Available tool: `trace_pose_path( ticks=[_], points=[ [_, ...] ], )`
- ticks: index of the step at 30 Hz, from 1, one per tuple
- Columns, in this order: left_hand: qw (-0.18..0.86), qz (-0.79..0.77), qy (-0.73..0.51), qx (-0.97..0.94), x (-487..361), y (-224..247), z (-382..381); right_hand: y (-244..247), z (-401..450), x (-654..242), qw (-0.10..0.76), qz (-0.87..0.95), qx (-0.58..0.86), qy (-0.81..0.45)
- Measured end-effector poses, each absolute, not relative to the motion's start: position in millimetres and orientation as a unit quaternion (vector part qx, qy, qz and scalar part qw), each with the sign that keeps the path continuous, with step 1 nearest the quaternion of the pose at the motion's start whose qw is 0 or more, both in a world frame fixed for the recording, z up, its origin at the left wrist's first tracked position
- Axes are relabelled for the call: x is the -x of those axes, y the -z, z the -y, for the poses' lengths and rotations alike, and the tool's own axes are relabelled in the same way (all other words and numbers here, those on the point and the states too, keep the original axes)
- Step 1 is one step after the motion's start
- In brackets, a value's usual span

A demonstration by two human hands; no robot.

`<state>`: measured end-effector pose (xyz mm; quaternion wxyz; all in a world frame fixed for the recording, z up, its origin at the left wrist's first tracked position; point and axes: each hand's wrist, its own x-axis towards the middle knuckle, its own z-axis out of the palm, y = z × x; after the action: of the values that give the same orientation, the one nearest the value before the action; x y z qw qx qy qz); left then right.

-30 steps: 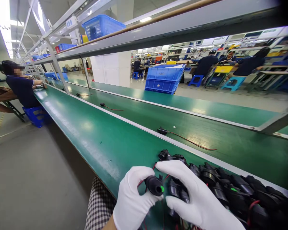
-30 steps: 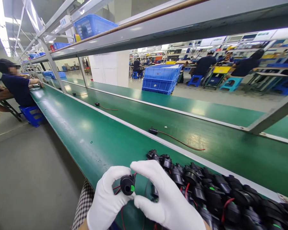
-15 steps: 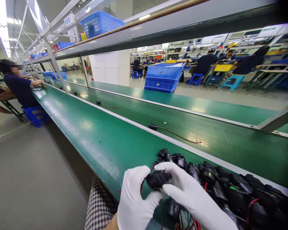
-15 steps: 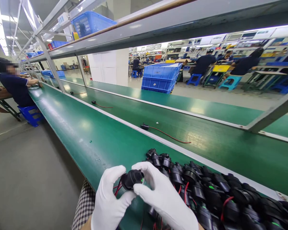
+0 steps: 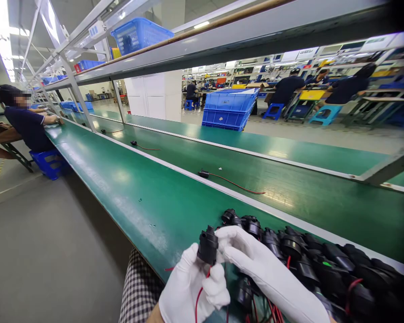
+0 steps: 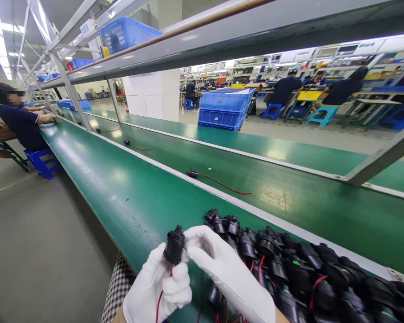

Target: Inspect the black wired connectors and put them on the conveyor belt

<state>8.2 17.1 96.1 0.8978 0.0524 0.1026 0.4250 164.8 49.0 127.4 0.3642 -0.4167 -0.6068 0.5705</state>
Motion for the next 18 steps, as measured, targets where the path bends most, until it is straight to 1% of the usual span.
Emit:
trace_pose_path(
  ticks=[4, 8, 10, 12, 13, 15, 17, 18],
  points=[
    [0.927, -0.029, -0.372, -0.038, -6.8, -101.2, -16.1, -124.1, -52.1, -163.8, 0.348, 0.616, 0.359, -0.609],
    [0.945, -0.017, -0.326, -0.032, -7.3, -100.3, -16.0, -126.2, -47.9, -163.0, 0.299, 0.678, 0.374, -0.558],
    [0.949, -0.022, -0.303, -0.083, -10.8, -94.7, -17.3, -128.8, -44.1, -161.8, 0.291, 0.702, 0.379, -0.528],
    [0.926, -0.076, -0.327, -0.170, -14.5, -86.9, -20.3, -135.5, -40.7, -163.0, 0.302, 0.708, 0.385, -0.508],
    [0.896, -0.127, -0.364, -0.222, -15.1, -82.5, -22.5, -141.7, -40.0, -166.1, 0.311, 0.710, 0.396, -0.492],
    [0.784, -0.261, -0.461, -0.323, -11.9, -73.1, -28.1, -161.2, -41.8, -180.0, 0.344, 0.711, 0.448, -0.418],
    [0.641, -0.388, -0.527, -0.401, -1.9, -62.0, -35.4, -189.3, -49.4, -205.8, 0.402, 0.697, 0.532, -0.264],
    [0.578, -0.446, -0.542, -0.417, 4.7, -55.7, -39.5, -205.0, -55.4, -222.8, 0.433, 0.677, 0.576, -0.152]
  ],
)
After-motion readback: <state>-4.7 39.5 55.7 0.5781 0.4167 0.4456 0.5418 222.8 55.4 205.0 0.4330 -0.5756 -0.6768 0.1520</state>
